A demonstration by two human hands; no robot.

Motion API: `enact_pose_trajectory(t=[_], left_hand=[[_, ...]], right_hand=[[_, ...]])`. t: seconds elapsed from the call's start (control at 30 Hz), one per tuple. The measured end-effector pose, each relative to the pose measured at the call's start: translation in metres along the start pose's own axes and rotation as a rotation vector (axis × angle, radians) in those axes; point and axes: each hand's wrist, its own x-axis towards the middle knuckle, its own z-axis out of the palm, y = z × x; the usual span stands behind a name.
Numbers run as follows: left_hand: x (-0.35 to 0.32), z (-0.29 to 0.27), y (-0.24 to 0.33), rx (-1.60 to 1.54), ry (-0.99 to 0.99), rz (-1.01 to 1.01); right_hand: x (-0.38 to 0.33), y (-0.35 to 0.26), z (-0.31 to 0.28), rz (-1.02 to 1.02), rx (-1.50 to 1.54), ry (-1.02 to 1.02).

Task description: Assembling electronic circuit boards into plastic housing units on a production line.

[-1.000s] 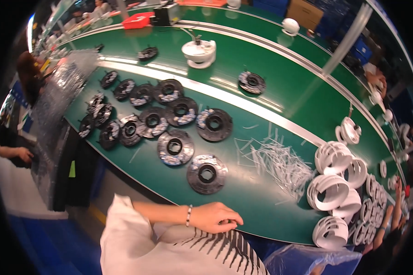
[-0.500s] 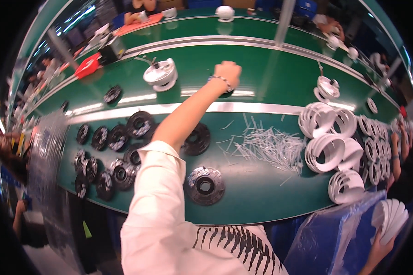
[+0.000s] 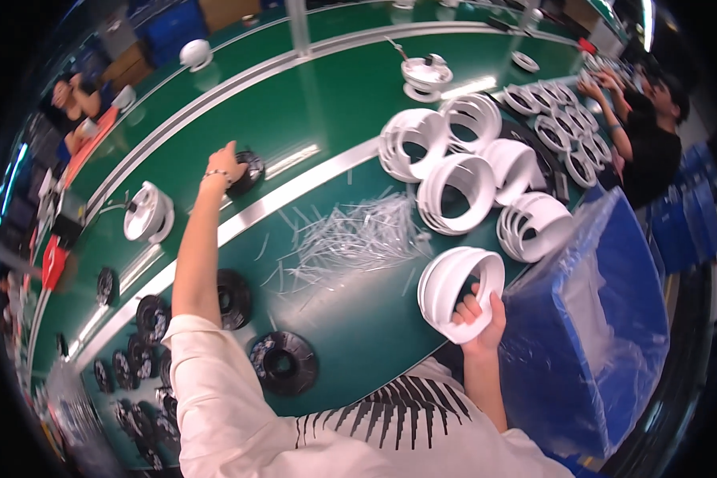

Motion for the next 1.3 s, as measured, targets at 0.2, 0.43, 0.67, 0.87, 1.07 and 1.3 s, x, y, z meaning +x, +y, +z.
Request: enact_pose_trajectory(t=[0.2,0.43,0.67,0.87,1.07,1.3], left_hand=[[0.008,0.0,0.025,-0.068,-0.098,-0.109],[-0.028,-0.033,0.052,-0.201,0.056,0.008],[-0.105,-0.1,0.092,-0.062,0.23,0.233],[-0.187,-0.112,0.124,0.027,0.43,0.463],[-0.293,-0.142,0.14,0.034,0.368,0.545],[-0.366,-0.132,0.149,-0.105,0.402,0.548]], right_hand=[[0.019,-0.017,0.006,-0.507,-0.53,0.509],[0.037,-0.022,-0.019,-0.998,-1.009,0.56],[-0.038,0.008,0.068,-1.17,-0.88,0.133],[-0.101,0.042,0.158,-0.125,-0.818,-1.667],[-0.179,0.06,0.167,0.553,-0.507,-1.66],[-0.232,0.058,0.18,0.828,-0.371,-1.797]])
